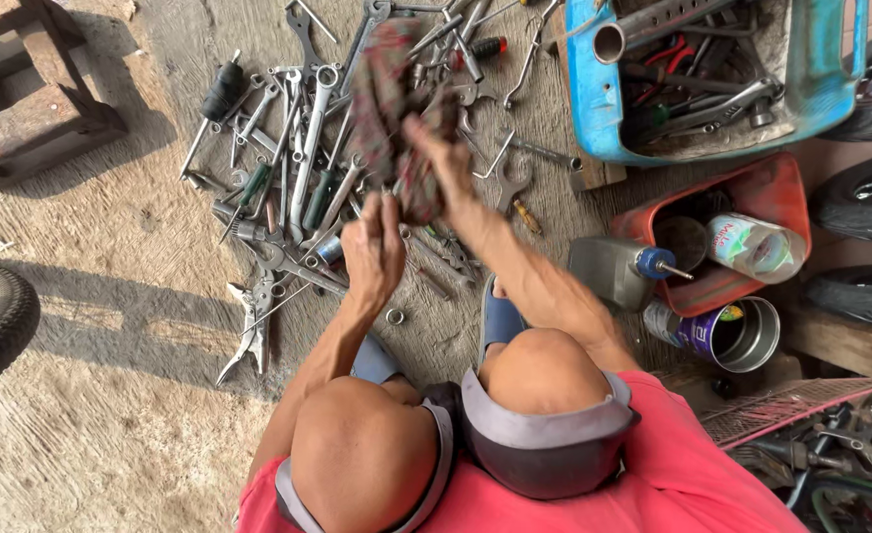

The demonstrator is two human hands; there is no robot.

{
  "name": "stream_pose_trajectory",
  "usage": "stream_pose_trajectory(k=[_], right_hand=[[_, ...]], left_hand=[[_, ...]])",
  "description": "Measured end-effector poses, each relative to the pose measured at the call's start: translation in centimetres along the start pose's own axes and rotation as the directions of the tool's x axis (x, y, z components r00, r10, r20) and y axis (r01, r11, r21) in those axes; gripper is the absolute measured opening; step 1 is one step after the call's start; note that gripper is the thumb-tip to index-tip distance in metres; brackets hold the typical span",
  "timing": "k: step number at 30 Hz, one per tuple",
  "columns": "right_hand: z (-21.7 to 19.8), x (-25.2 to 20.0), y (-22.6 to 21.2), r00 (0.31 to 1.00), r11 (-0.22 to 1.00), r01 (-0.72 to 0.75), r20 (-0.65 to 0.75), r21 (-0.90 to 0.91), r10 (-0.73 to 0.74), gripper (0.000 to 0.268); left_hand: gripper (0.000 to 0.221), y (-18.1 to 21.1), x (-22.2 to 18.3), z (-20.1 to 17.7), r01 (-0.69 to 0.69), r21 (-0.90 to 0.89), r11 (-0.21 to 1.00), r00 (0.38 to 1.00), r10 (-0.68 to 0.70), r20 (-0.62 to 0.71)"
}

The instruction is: The person sits on the floor and wipes various metal hand tools with a patterned cloth. They pick up wrenches, pliers, and screwdrivers one by one, wipe them, and place them into a blue plastic bin. The process is repeated for multiple tools.

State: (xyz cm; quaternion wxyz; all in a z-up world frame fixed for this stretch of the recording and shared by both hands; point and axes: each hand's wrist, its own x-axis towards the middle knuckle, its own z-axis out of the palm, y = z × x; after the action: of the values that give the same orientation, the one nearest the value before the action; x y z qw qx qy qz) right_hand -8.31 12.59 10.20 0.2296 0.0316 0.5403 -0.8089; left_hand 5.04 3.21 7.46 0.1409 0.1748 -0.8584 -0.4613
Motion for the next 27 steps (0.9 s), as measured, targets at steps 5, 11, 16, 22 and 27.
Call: stream_pose_trajectory(k=[5,11,16,22,27], right_hand=[[-4.5,0.1,7.7,0.984,0.957,0.014,0.176,-0.288,0.038,0.065],[-11.8,1.8,9.4,0.970,0.555,0.219,0.118,-0.803,-0.212,0.058],[-7.6,-4.5,6.3,0.964,0.732,0.228,0.252,-0.642,-0.079,0.057],[-7.6,-9.0,-0.2,0.943,0.670,0.318,0.300,-0.671,-0.148,0.071],[-12.0,-12.6,-0.6,0.992,0.655,0.086,0.123,-0.751,0.011,0.065]], left_hand=[[0.024,1.6,1.1,-0.2,-0.001,0.109,0.994,0.994,-0.010,0.107],[0.033,2.6,0.7,-3.9,0.013,0.009,1.000,0.969,-0.015,0.247],[0.044,0.2,4.6,0.8,0.367,-0.493,0.789,0.924,-0.248,0.291],[0.055,4.0,12.0,2.8,0.353,-0.525,0.774,0.920,-0.184,0.347],[0.033,12.0,19.0,8.7,0.218,-0.300,0.929,0.898,-0.070,0.435]])
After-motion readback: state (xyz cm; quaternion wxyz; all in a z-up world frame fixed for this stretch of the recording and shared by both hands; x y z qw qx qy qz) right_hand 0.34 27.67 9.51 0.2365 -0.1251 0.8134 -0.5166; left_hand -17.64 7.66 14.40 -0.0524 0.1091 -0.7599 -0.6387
